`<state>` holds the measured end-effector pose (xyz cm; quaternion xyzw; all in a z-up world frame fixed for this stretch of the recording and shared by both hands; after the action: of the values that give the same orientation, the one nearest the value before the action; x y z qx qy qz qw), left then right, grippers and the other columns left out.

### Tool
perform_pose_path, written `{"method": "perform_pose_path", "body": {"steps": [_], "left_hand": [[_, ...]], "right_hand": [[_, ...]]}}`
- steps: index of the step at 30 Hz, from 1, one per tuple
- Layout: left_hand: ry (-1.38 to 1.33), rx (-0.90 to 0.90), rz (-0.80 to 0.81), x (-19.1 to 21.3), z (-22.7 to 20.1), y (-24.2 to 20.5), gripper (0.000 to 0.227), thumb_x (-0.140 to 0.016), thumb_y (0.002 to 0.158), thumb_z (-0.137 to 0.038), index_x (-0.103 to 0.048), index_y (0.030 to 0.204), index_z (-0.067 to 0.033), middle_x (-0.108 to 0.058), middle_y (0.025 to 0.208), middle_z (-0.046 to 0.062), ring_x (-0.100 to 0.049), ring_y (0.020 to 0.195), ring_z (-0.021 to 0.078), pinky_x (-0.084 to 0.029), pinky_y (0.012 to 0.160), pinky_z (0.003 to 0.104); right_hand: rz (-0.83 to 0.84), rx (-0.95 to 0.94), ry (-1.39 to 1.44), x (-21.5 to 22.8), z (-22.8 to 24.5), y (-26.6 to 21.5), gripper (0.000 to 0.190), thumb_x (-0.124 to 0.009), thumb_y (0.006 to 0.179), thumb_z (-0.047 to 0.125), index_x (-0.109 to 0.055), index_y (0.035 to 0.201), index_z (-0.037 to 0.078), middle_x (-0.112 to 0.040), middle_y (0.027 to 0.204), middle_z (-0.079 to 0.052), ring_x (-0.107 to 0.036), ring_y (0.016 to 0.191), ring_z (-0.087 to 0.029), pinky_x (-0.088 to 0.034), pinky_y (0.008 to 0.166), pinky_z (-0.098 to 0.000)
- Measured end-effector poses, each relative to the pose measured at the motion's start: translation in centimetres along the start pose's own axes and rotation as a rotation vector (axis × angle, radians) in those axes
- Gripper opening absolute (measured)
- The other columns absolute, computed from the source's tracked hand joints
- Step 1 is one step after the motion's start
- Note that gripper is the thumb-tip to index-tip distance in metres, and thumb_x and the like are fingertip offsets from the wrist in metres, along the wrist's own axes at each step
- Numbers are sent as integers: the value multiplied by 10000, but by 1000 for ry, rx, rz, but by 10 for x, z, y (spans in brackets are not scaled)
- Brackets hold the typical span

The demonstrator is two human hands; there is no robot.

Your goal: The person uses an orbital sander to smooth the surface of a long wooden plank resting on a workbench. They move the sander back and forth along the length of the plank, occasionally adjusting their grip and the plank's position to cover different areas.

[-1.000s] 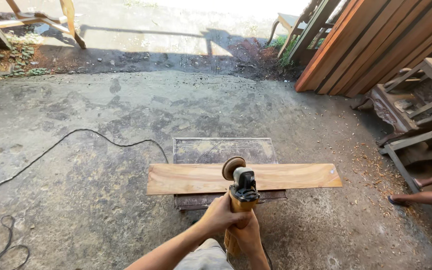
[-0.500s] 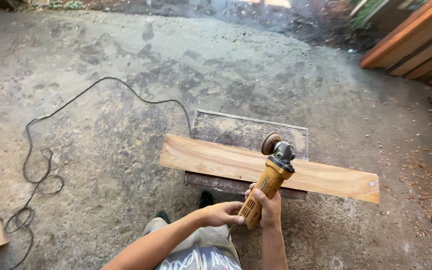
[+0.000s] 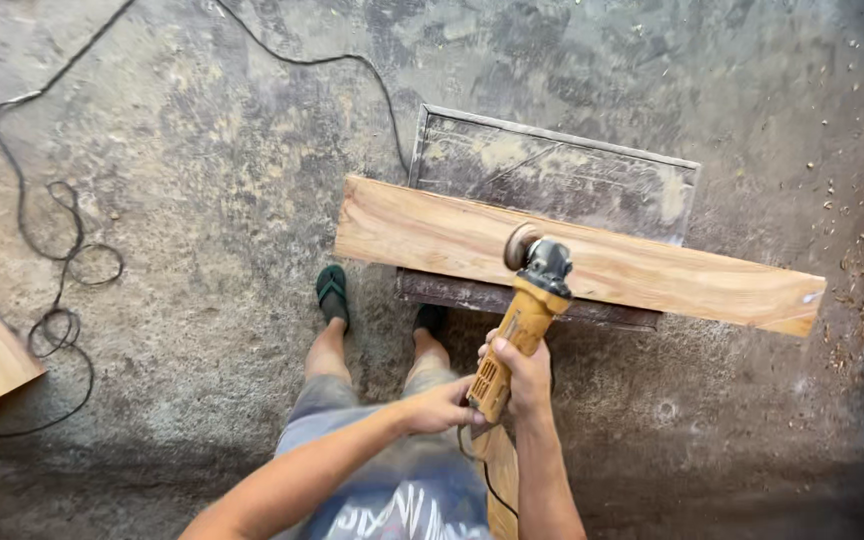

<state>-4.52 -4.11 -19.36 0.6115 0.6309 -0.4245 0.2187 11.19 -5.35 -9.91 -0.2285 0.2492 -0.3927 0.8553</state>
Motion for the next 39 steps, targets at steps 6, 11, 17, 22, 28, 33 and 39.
{"method": "perform_pose_path", "body": {"steps": [6, 11, 17, 22, 28, 33, 39], "left_hand": [[27, -7, -87, 76, 20, -54, 612, -765, 935, -167, -483, 1450, 3, -605, 1318, 80, -557, 1236, 203, -451, 1083, 375], [806, 57, -411, 194, -21, -89, 760, -858, 736, -274, -514, 1368, -30, -577, 1388, 175, -557, 1311, 313, -452, 1094, 395], [1057, -50, -1117, 352, -92, -97, 834, -774, 921, -265, -330, 1518, 113, -474, 1404, 350, -474, 1298, 479, -377, 1075, 501], [901, -19, -1122, 377, -87, -54, 301, -680, 968, -138, -670, 1255, -47, -711, 1014, 234, -706, 958, 392, -544, 849, 420], [940, -57, -964, 392, -86, -59, 316, -658, 972, -101, -653, 1285, -57, -693, 998, 261, -714, 906, 387, -539, 804, 417], [794, 3, -1001, 385, -72, -66, 331, -648, 940, -102, -680, 1268, -62, -705, 982, 255, -745, 882, 351, -554, 810, 392], [805, 23, -1048, 381, -66, -70, 225, -651, 977, -122, -701, 1171, -21, -729, 974, 244, -732, 937, 374, -554, 810, 424]], "right_hand": [[-115, -92, -149, -55, -95, 34, 309, -749, 847, 63, -593, 1102, -15, -667, 890, -86, -686, 738, -182, -576, 664, -326], [-110, -127, -152, -80, -148, 76, 313, -743, 827, 49, -579, 1092, 16, -670, 900, -68, -682, 742, -155, -577, 678, -319], [-93, -91, -269, -81, -171, 109, 368, -753, 834, 30, -569, 1153, 17, -665, 949, -60, -665, 830, -147, -568, 762, -318], [-102, -4, -504, -79, -168, 132, 521, -781, 786, 67, -544, 1248, 18, -660, 1066, -48, -650, 967, -142, -548, 882, -321], [-63, 36, -744, -88, -175, 165, 570, -837, 774, 171, -549, 1234, -2, -704, 1086, -96, -678, 993, -176, -552, 904, -342], [-20, 23, -839, -118, -188, 180, 553, -850, 759, 223, -579, 1184, -5, -745, 1024, -122, -722, 941, -199, -573, 868, -352], [6, 8, -901, -153, -206, 188, 567, -849, 758, 244, -578, 1188, -7, -757, 1011, -150, -748, 929, -222, -583, 854, -365]]}}
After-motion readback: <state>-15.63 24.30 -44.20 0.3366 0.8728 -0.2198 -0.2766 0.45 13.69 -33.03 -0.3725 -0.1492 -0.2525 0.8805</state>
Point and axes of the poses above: each hand's wrist, its own y-axis towards the middle knuckle, its own x-axis out of the back of the hand, z = x × y, the point moved 3 cm from there along y, towards the middle knuckle
